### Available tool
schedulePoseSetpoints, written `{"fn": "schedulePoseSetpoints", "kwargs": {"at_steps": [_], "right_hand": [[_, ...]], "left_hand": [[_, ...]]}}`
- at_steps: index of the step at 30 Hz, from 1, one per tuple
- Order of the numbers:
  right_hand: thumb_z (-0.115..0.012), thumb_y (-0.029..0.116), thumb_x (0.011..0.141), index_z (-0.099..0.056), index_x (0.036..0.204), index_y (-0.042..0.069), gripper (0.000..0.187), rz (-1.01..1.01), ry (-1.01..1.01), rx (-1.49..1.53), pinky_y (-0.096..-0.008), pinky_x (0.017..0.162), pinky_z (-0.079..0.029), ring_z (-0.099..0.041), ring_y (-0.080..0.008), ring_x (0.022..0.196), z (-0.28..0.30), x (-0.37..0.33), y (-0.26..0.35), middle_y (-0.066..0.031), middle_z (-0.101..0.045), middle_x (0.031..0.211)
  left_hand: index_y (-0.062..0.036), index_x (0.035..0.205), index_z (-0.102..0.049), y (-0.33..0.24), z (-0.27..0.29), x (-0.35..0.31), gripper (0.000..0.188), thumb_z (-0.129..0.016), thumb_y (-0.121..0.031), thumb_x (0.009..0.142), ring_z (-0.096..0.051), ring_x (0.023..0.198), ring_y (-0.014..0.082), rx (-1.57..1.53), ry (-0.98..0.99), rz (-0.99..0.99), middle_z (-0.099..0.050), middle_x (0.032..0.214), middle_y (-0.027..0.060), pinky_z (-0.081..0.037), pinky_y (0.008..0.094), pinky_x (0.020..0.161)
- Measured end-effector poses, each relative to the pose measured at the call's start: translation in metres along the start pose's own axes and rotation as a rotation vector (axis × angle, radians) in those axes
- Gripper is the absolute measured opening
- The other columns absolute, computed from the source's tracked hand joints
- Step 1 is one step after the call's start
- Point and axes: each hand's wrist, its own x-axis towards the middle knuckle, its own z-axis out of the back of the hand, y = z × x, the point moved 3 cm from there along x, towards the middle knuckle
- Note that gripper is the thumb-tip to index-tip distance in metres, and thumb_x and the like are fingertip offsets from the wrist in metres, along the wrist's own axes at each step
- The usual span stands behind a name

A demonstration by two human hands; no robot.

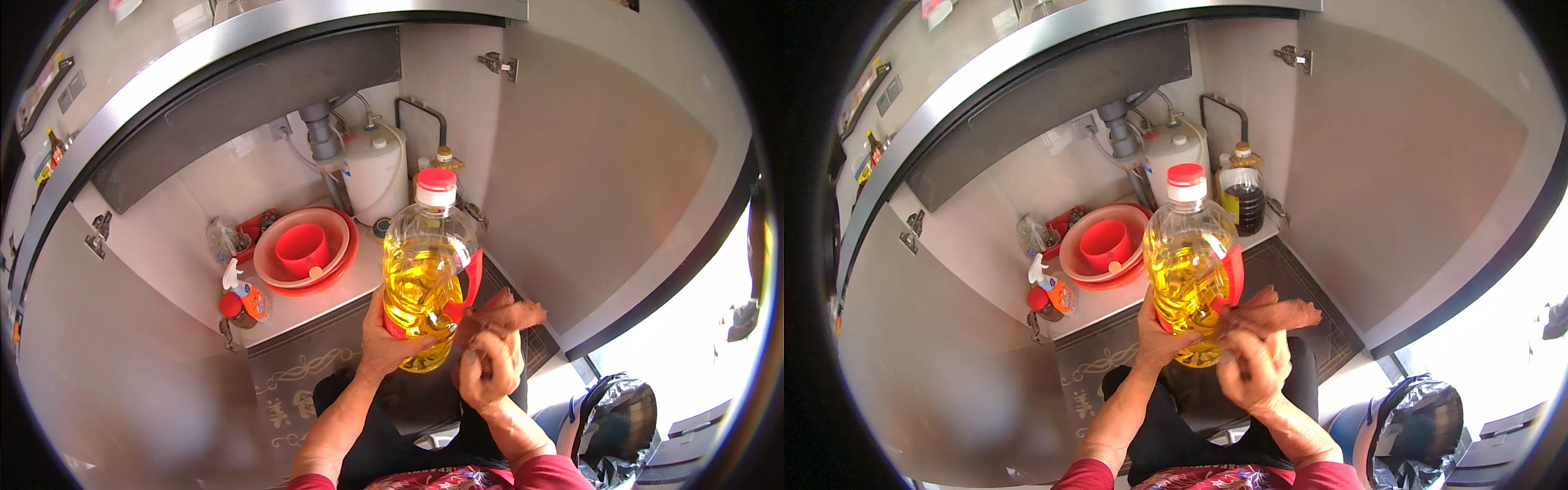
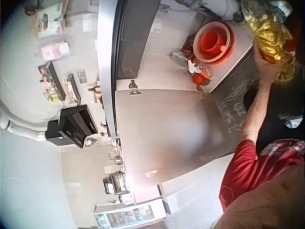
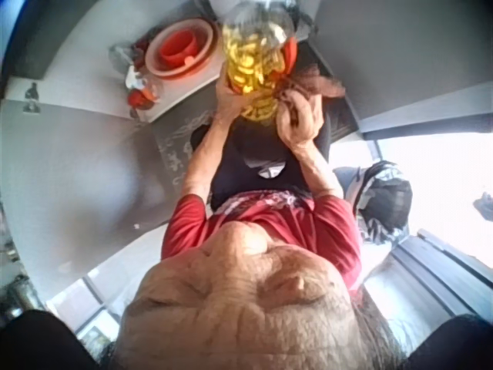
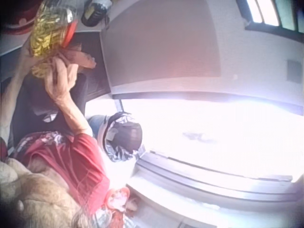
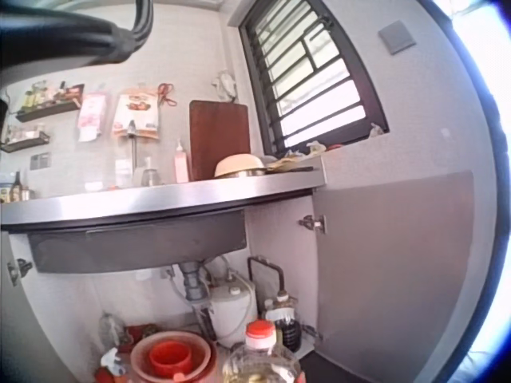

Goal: The person sits on the floor and wipes the inside of a kitchen cabinet and several items with a cloth. They handle a red plastic bowl, a large bottle of cooking oil, a small round container, and a dark bottle, wiping each before placing them back on the shelf.

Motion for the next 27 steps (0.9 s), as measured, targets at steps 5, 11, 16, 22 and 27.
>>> {"fn": "schedulePoseSetpoints", "kwargs": {"at_steps": [5,11,16,22,27], "right_hand": [[-0.065,0.014,0.074,-0.043,0.124,-0.008,0.059,-0.178,0.388,-0.382,-0.0375,0.058,-0.051,-0.063,-0.035,0.073,-0.029,0.02,0.008,-0.0241,-0.057,0.1],[-0.062,0.023,0.078,-0.05,0.106,-0.004,0.041,-0.3,0.607,-0.278,-0.0422,0.05,-0.05,-0.061,-0.0341,0.055,-0.026,0.025,-0.009,-0.0185,-0.06,0.067],[-0.065,0.009,0.072,-0.051,0.113,0.0,0.045,-0.167,0.349,-0.032,-0.038,0.062,-0.05,-0.061,-0.033,0.076,-0.033,-0.006,-0.008,-0.0168,-0.056,0.094],[-0.063,-0.003,0.074,-0.043,0.119,-0.002,0.05,-0.274,0.043,-0.019,-0.0377,0.083,-0.039,-0.047,-0.0331,0.095,-0.057,-0.077,-0.018,-0.0161,-0.045,0.105],[-0.06,0.01,0.078,-0.041,0.122,-0.002,0.049,-0.301,0.108,0.023,-0.0468,0.094,-0.031,-0.038,-0.0416,0.119,-0.069,-0.037,-0.034,-0.0251,-0.038,0.128]], "left_hand": [[-0.0009,0.129,-0.039,0.01,-0.005,0.0,0.08,-0.08,-0.005,0.059,-0.05,0.107,0.0141,0.116,-0.081,-0.02,-0.052,0.118,0.0065,-0.041,0.0304,0.093],[-0.0011,0.123,-0.043,0.005,0.002,0.002,0.072,-0.079,-0.006,0.061,-0.051,0.103,0.013,0.362,-0.153,-0.115,-0.054,0.113,0.0058,-0.041,0.0287,0.091],[-0.0026,0.121,-0.043,0.012,0.016,0.002,0.069,-0.078,-0.004,0.062,-0.051,0.1,0.0116,0.163,-0.204,-0.025,-0.054,0.11,0.0037,-0.041,0.0277,0.089],[-0.005,0.128,-0.039,0.019,0.02,0.001,0.072,-0.077,-0.007,0.066,-0.053,0.105,0.0163,-0.15,-0.259,0.016,-0.052,0.117,0.0043,-0.042,0.0303,0.093],[-0.0048,0.13,-0.037,0.017,0.026,-0.001,0.077,-0.078,-0.01,0.065,-0.052,0.106,0.0178,-0.172,-0.225,0.005,-0.051,0.118,0.0059,-0.043,0.0333,0.093]]}}
